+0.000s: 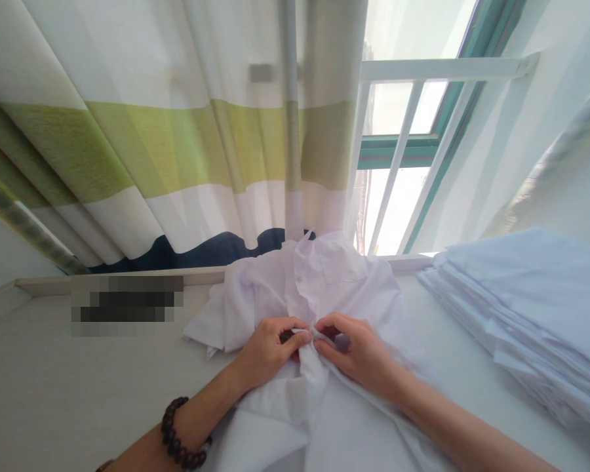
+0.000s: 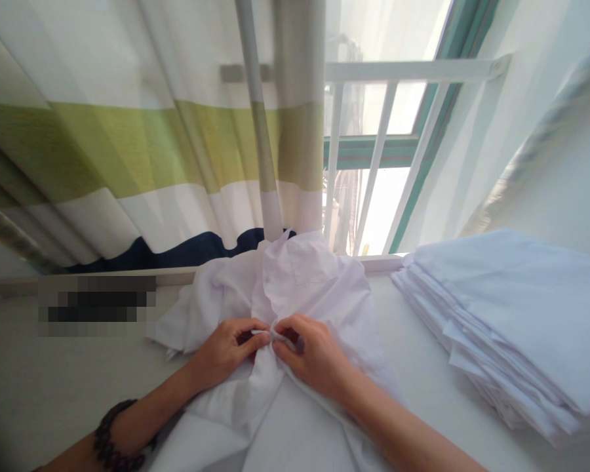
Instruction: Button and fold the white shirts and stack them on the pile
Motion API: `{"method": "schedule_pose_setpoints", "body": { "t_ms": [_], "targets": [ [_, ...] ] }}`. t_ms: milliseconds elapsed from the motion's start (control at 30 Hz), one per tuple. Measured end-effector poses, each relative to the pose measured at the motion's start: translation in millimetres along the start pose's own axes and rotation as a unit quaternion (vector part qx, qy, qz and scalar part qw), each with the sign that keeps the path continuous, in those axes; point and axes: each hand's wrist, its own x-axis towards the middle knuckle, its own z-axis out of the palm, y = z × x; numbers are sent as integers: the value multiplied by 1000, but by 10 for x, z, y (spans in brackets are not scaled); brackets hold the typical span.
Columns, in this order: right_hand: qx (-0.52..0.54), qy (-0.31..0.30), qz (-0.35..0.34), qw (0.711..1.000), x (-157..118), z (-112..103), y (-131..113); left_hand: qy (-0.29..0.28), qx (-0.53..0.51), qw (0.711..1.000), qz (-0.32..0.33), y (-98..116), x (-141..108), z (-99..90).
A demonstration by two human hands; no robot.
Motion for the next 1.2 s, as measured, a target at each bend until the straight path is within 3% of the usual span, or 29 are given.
{"method": "schedule_pose_setpoints", "body": {
  "t_ms": [433,767,1200],
  "targets": [
    [93,-47,25,994,17,-58,-22,25,106,992,68,-9,-17,16],
    [-10,-28,-64,998,-40,19,-19,12,85,993,83,-62,16,1],
    [-23,27,-81,996,-26,59,-28,39,82,994,53,-77,32,26]
  ]
}}
